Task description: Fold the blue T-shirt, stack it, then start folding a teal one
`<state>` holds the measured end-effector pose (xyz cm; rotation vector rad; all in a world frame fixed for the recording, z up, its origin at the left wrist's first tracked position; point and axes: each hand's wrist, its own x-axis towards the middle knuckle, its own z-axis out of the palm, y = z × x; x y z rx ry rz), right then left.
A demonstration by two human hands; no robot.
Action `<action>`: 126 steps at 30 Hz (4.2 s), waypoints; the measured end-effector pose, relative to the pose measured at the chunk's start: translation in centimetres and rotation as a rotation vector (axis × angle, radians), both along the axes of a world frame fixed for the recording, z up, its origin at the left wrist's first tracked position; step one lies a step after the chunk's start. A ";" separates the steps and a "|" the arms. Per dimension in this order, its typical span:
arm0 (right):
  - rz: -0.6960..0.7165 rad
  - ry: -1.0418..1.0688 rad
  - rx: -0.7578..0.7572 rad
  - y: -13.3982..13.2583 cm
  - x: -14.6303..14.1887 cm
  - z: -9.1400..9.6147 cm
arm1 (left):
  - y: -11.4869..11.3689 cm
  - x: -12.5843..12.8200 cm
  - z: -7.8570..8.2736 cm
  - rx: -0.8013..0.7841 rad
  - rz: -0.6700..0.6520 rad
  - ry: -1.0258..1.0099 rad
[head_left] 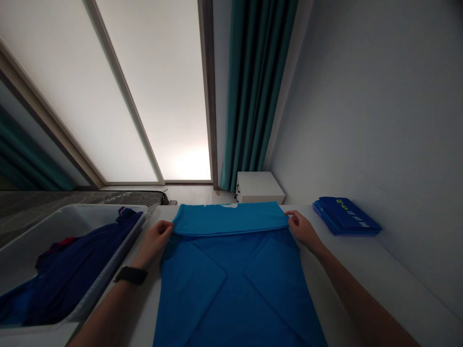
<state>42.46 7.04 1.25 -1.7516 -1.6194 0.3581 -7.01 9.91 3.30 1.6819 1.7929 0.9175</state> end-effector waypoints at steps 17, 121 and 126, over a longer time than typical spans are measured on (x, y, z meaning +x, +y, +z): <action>0.011 0.028 0.020 -2.1 0.0 -1.3 | -0.7 -0.3 -1.4 0.063 0.005 0.054; -0.147 0.033 -0.013 6.1 1.0 -2.5 | 14.1 36.1 1.8 0.259 -1.075 0.568; -0.130 -0.030 -0.043 6.2 0.8 -2.5 | 13.7 36.5 1.2 0.253 -1.037 0.505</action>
